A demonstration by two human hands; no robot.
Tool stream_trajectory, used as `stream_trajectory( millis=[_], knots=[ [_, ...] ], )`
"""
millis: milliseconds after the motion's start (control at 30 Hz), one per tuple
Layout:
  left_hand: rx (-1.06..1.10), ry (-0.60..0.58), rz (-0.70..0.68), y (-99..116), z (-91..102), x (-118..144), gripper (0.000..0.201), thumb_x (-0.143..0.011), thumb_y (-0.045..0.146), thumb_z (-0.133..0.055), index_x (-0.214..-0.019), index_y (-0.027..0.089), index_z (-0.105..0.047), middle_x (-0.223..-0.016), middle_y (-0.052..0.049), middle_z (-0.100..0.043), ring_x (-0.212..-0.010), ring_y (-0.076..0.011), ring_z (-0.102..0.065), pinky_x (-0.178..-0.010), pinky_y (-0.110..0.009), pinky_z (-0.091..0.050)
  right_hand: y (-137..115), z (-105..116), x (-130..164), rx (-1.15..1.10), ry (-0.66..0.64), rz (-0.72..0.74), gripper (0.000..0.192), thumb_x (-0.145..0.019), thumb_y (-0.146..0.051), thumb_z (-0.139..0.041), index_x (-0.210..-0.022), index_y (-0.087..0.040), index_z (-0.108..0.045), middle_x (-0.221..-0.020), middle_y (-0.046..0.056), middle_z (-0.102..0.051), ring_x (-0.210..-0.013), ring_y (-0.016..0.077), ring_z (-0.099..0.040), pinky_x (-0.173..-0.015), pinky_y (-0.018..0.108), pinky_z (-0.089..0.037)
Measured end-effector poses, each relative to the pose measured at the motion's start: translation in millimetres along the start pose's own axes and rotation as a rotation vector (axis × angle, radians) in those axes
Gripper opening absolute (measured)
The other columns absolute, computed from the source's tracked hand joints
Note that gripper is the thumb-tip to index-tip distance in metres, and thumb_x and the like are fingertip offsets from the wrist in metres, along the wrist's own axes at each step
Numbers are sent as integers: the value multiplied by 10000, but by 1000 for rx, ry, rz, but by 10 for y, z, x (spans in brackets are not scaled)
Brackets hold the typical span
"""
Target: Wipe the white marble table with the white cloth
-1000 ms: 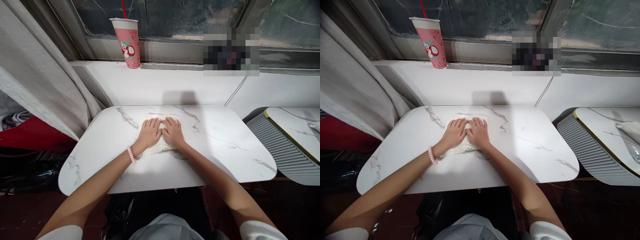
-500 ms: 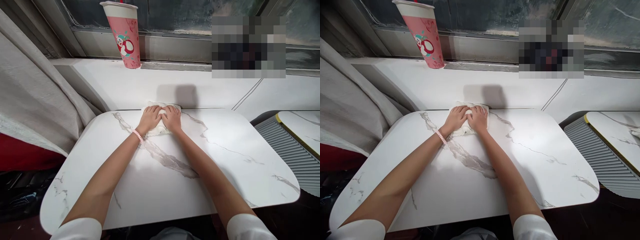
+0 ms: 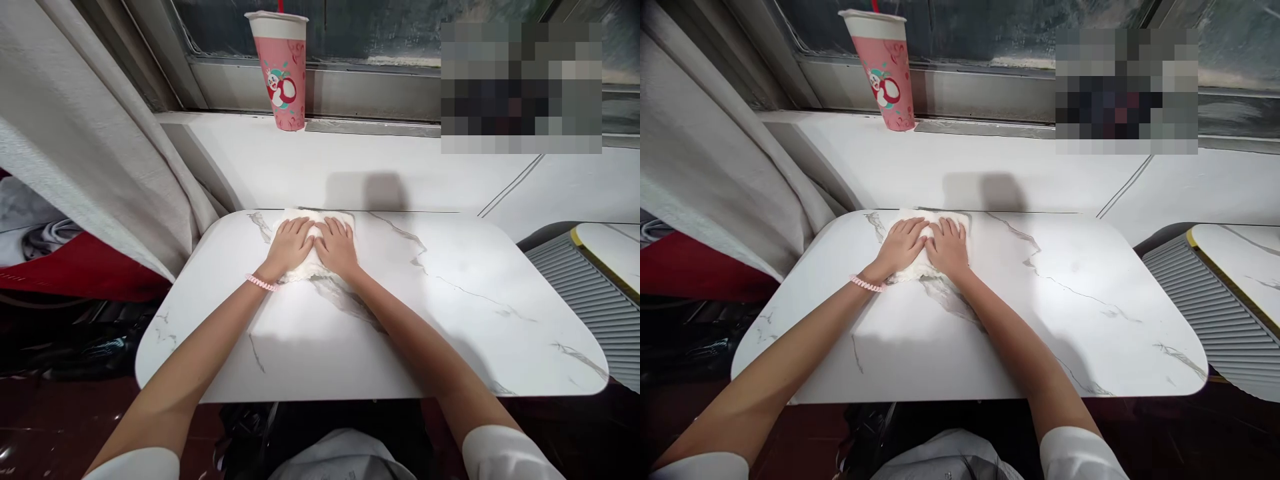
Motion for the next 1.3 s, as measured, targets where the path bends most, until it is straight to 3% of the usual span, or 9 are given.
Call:
stream_trajectory(
  millis=[400,533,667,867,1300],
  knots=[
    [-17,-15,-57,571,407,1428,453,-996,320,-306,-1394,178,-470,-1455,-122,-510,-1373,-270,-424,-1175,-510,-278,-680,164,1453,108,-16,149,510,-990,-322,-375,-1442,-96,-445,-1524,205,-389,-1436,352,-286,-1170,582,-189],
    [-33,-3,-20,527,518,1753,458,-1002,321,-305,-1418,190,-442,-1459,-117,-508,-1381,-268,-417,-1173,-507,-284,-925,144,1637,82,-11,210,509,-987,-323,-380,-1435,-92,-453,-1519,219,-391,-1439,353,-274,-1163,593,-200],
    [-24,-21,5,311,593,1918,458,-1008,364,-307,-1423,210,-426,-1458,-103,-507,-1372,-259,-427,-1175,-500,-282,-1156,66,1619,69,-9,241,526,-986,-346,-391,-1438,-82,-446,-1510,241,-391,-1425,377,-294,-1156,604,-202],
    [-10,-47,50,-136,599,1715,474,-991,391,-290,-1405,219,-443,-1452,-110,-502,-1354,-278,-437,-1159,-532,-285,-1285,-127,1225,63,-10,259,524,-989,-351,-380,-1441,-92,-431,-1517,220,-388,-1426,368,-290,-1155,607,-195],
    [42,-81,-28,-917,330,418,468,-947,362,-321,-1349,192,-492,-1434,-107,-511,-1329,-255,-433,-1155,-484,-285,-962,-431,-69,65,76,89,464,-964,-269,-379,-1377,-95,-496,-1438,214,-461,-1371,353,-340,-1140,584,-193]
  ],
)
Point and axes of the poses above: each hand's wrist, its own x-axis away from the middle knuckle, its own z-axis out of the back of the hand, y = z × x, the point moved 5 cm from there along -x, towards the middle knuckle
